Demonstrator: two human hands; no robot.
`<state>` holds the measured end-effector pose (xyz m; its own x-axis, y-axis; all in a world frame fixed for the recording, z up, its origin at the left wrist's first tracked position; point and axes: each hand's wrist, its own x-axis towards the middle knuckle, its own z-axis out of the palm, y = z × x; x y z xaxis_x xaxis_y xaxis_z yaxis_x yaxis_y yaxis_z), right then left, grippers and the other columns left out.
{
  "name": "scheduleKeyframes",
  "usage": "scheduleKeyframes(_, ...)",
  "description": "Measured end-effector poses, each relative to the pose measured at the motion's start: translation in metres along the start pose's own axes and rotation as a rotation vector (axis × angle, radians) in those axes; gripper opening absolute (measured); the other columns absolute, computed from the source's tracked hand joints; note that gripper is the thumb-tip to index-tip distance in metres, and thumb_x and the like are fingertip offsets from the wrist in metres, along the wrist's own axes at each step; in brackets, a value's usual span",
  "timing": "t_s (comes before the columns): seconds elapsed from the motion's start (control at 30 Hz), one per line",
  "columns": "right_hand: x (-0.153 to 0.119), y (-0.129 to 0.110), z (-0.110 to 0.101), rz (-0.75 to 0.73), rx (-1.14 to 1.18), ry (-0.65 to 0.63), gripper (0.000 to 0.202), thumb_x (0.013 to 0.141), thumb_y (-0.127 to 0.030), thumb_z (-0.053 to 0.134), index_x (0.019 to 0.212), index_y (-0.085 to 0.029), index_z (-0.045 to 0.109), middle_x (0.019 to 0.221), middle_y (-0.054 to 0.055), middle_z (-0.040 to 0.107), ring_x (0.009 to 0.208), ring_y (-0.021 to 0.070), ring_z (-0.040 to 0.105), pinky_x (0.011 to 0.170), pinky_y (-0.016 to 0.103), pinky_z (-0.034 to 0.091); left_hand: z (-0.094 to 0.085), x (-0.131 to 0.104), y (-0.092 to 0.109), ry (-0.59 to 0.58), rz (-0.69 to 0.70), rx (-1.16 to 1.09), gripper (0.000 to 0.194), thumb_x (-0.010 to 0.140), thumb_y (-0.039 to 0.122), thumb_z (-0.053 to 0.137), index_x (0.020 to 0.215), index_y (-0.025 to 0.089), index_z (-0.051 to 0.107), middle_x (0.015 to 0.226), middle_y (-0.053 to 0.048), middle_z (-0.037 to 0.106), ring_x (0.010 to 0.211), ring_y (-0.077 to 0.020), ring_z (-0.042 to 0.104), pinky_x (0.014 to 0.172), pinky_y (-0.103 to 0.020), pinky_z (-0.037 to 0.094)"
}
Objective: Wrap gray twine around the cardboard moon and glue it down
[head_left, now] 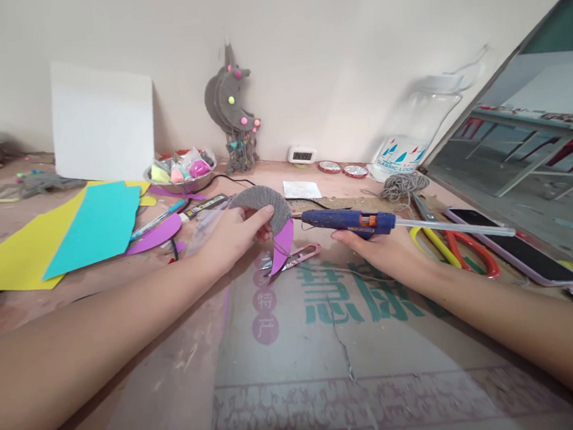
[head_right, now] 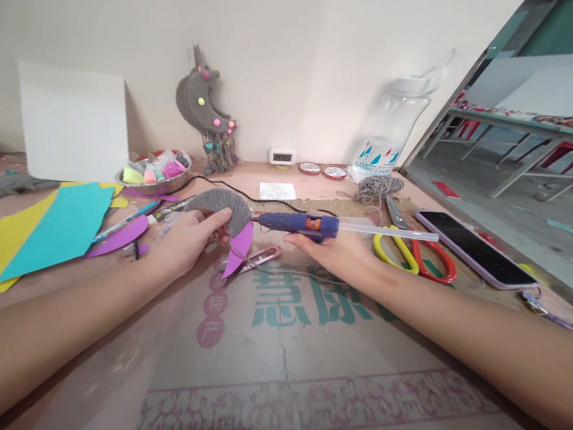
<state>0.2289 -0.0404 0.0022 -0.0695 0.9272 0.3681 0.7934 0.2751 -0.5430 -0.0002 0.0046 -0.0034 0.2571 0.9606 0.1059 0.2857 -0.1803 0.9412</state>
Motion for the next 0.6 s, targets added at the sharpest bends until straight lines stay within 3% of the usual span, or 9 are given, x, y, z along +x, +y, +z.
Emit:
scheduleKeyframes(0.43,0.0005,0.0023,0.0005,0.027,-0.018,0.047,0.033,0.073,-0.048,0.058,0.092,-0.022,0.067,0.096,0.004,0.069,0.094,0.0274,0.062,0.083,0.043,0.051,0.0002,0.0014,-0.0037,-0.003,0.023,-0.039,0.033,0.077,0.043,0.048,0.061,0.016,0.056,0.060,-0.003,0.060,0.058,-0.0128,0.054,0.058,-0.021,0.041)
scheduleKeyframes(0.6,0.0017,0.0045,0.0014,0.033,0.015,-0.004,0.034,0.075,-0.050,0.056,0.092,-0.022,0.067,0.086,0.004,0.070,0.087,0.0256,0.063,0.085,0.044,0.048,0.0007,0.0012,-0.0033,-0.006,0.018,-0.068,0.032,0.078,0.042,0.048,0.061,0.016,0.056,0.059,-0.003,0.059,0.056,-0.0121,0.053,0.056,-0.021,0.041)
